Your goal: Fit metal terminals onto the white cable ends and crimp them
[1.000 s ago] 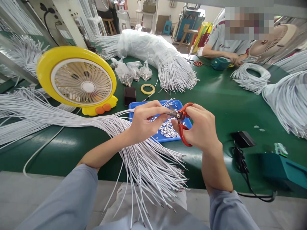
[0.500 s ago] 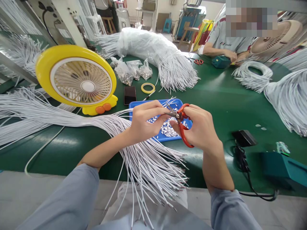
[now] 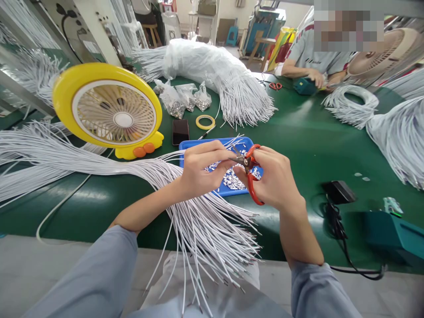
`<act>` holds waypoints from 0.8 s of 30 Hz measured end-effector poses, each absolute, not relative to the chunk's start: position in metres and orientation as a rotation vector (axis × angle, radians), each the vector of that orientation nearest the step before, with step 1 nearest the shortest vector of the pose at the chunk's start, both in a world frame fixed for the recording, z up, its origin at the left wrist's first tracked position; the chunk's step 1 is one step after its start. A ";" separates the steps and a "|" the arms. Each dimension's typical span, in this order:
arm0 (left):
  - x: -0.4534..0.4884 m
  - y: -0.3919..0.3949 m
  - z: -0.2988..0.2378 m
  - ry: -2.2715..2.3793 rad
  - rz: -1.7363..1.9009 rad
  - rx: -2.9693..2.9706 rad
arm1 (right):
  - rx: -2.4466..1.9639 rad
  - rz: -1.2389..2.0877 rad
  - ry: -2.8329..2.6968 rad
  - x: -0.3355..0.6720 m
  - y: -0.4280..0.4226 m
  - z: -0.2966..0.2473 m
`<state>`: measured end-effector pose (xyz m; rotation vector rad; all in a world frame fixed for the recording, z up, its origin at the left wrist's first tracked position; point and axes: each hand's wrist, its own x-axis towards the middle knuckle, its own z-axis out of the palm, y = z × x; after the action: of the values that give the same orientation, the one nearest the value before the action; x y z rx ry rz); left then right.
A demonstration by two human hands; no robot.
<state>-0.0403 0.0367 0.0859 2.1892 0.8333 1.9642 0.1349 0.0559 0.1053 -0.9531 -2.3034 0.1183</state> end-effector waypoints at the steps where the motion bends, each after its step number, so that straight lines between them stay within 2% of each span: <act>1: -0.040 0.037 0.086 0.825 1.956 2.167 | -0.963 0.122 -2.307 0.135 0.056 0.105; 7: -0.046 0.038 0.091 0.823 1.965 1.711 | -1.215 0.301 -2.185 0.151 0.066 0.112; 15: -0.036 0.031 0.091 0.724 1.594 1.560 | -0.596 0.738 -1.595 0.129 0.048 0.101; 24: -0.030 0.031 0.084 0.756 1.542 1.590 | -0.585 0.730 -1.593 0.128 0.046 0.102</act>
<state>-0.0295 0.0314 0.0843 1.5905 0.7563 1.5416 0.1280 0.0462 0.1017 -0.5847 -1.5928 0.7299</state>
